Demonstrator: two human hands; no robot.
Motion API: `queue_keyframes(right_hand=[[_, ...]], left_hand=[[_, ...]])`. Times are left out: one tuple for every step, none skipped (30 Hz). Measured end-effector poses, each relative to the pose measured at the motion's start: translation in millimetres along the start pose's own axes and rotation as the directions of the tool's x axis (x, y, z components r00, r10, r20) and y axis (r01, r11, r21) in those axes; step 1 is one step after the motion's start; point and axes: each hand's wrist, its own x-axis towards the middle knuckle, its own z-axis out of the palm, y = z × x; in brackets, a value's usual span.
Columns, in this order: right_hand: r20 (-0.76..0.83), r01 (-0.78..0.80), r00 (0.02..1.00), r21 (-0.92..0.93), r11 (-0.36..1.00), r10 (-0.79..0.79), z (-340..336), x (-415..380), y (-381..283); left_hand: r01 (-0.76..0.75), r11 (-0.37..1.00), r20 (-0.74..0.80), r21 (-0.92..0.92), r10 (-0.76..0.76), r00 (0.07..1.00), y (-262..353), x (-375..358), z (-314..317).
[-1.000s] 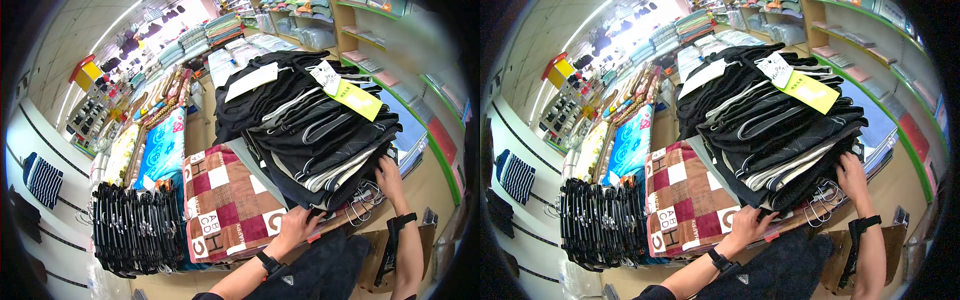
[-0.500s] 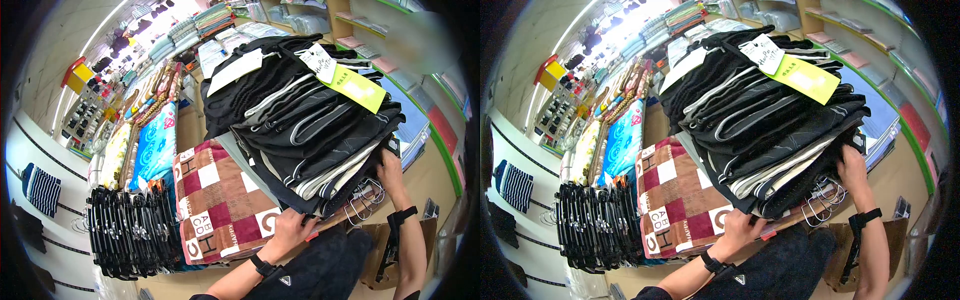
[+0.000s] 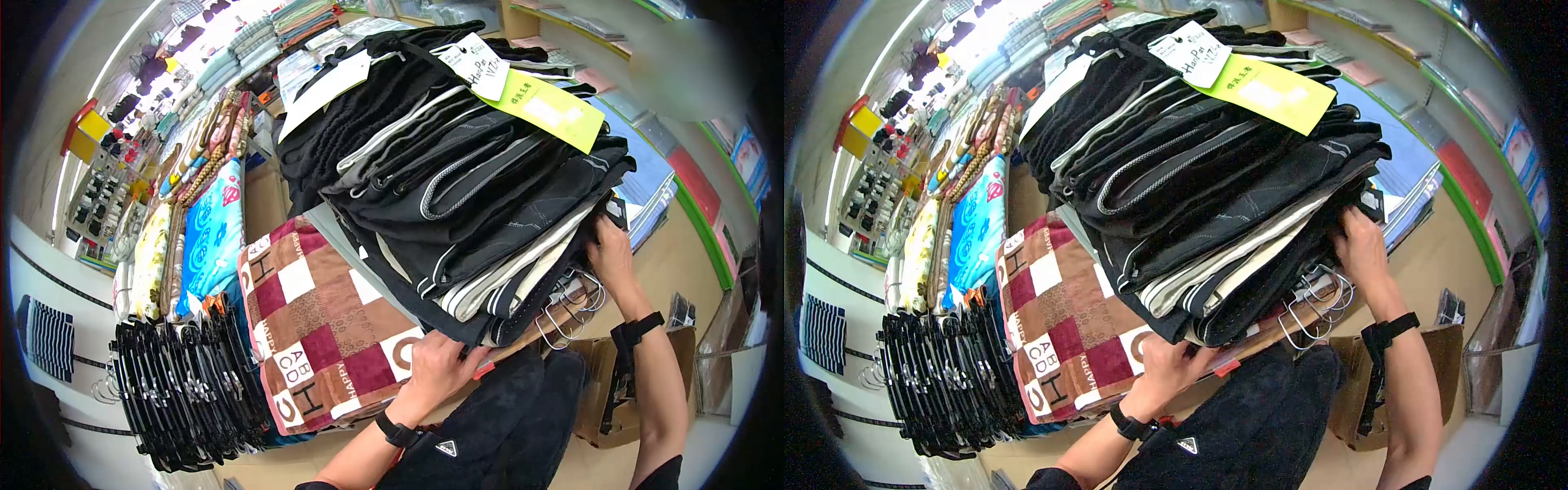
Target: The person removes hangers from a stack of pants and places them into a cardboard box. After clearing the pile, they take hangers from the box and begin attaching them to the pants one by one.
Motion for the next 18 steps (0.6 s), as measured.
queue_keyframes(right_hand=[[-0.001, 0.023, 1.000, -0.014, 1.000, -0.023, 1.6, -0.5, 2.7], [-0.001, 0.044, 0.999, -0.032, 0.999, -0.044, 1.8, -0.9, 6.2], [0.002, 0.034, 0.999, -0.040, 0.999, -0.034, 2.4, -1.6, 7.4], [-0.005, 0.048, 0.999, -0.037, 0.998, -0.048, 2.9, -1.8, 7.1], [-0.014, 0.062, 0.998, -0.038, 0.997, -0.062, 2.1, -1.0, 7.2], [-0.006, 0.061, 0.998, -0.055, 0.997, -0.062, 1.0, -0.6, 6.7], [0.003, 0.067, 0.998, -0.048, 0.997, -0.067, -2.4, 1.1, 4.1], [-0.003, 0.059, 0.998, -0.038, 0.997, -0.060, -5.6, 2.4, -0.6], [-0.010, 0.050, 0.999, -0.026, 0.998, -0.050, -7.7, 2.9, -3.9], [-0.020, 0.056, 0.998, -0.043, 0.998, -0.057, -6.4, 2.5, -2.8], [-0.022, 0.040, 0.999, -0.045, 0.998, -0.041, -4.2, 0.9, 3.0], [-0.020, 0.071, 0.997, -0.050, 0.996, -0.072, -1.1, 0.3, 8.6], [-0.019, 0.103, 0.994, -0.055, 0.993, -0.105, 0.8, 0.3, 12.4], [-0.039, 0.123, 0.991, -0.074, 0.990, -0.126, 2.5, -1.2, 14.6], [-0.044, 0.108, 0.993, -0.076, 0.991, -0.112, 5.1, -1.7, 16.7], [-0.061, 0.127, 0.989, -0.093, 0.988, -0.133, 8.2, -2.9, 18.6], [-0.079, 0.140, 0.986, -0.112, 0.984, -0.149, 9.7, -4.8, 21.0], [-0.081, 0.164, 0.982, -0.106, 0.981, -0.173, 6.1, -3.8, 17.5]], left_hand=[[-0.011, 1.000, -0.027, -0.012, 0.010, 1.000, -0.3, 1.7, -0.3], [-0.024, 0.999, -0.053, -0.028, 0.022, 0.998, 0.2, 3.3, 0.9], [-0.026, 0.999, -0.046, -0.038, 0.024, 0.999, 0.9, 3.6, 2.5], [-0.009, 0.999, -0.090, -0.047, 0.004, 0.996, 2.0, 3.6, 4.3], [0.007, 0.998, -0.136, -0.058, -0.015, 0.991, 3.3, 4.0, 6.9], [0.028, 0.998, -0.141, -0.060, -0.036, 0.989, 1.6, 1.6, 10.5], [-0.020, 0.998, -0.179, -0.065, 0.008, 0.984, -1.5, 2.4, 13.8], [-0.004, 0.998, -0.184, -0.062, -0.008, 0.983, 0.3, 3.4, 13.8], [0.012, 0.998, -0.186, -0.056, -0.023, 0.982, 2.5, 4.9, 12.9], [-0.005, 0.998, -0.189, -0.057, -0.006, 0.982, -4.6, 0.7, 17.9], [-0.012, 0.998, -0.176, -0.061, 0.001, 0.984, -4.6, -0.1, 17.8], [0.007, 0.996, -0.176, -0.090, -0.022, 0.984, -4.7, 0.3, 17.4], [0.025, 0.993, -0.176, -0.118, -0.046, 0.983, -4.5, 0.9, 17.0], [0.061, 0.987, -0.146, -0.149, -0.083, 0.986, -2.9, -0.9, 16.2], [0.053, 0.987, -0.134, -0.150, -0.074, 0.988, 1.0, 0.5, 14.6], [0.080, 0.984, -0.125, -0.158, -0.101, 0.987, 8.1, 2.0, 11.3], [0.105, 0.980, -0.113, -0.166, -0.124, 0.986, 15.9, 4.2, 7.9], [0.129, 0.976, -0.096, -0.174, -0.147, 0.985, 22.2, 5.9, 5.8]])
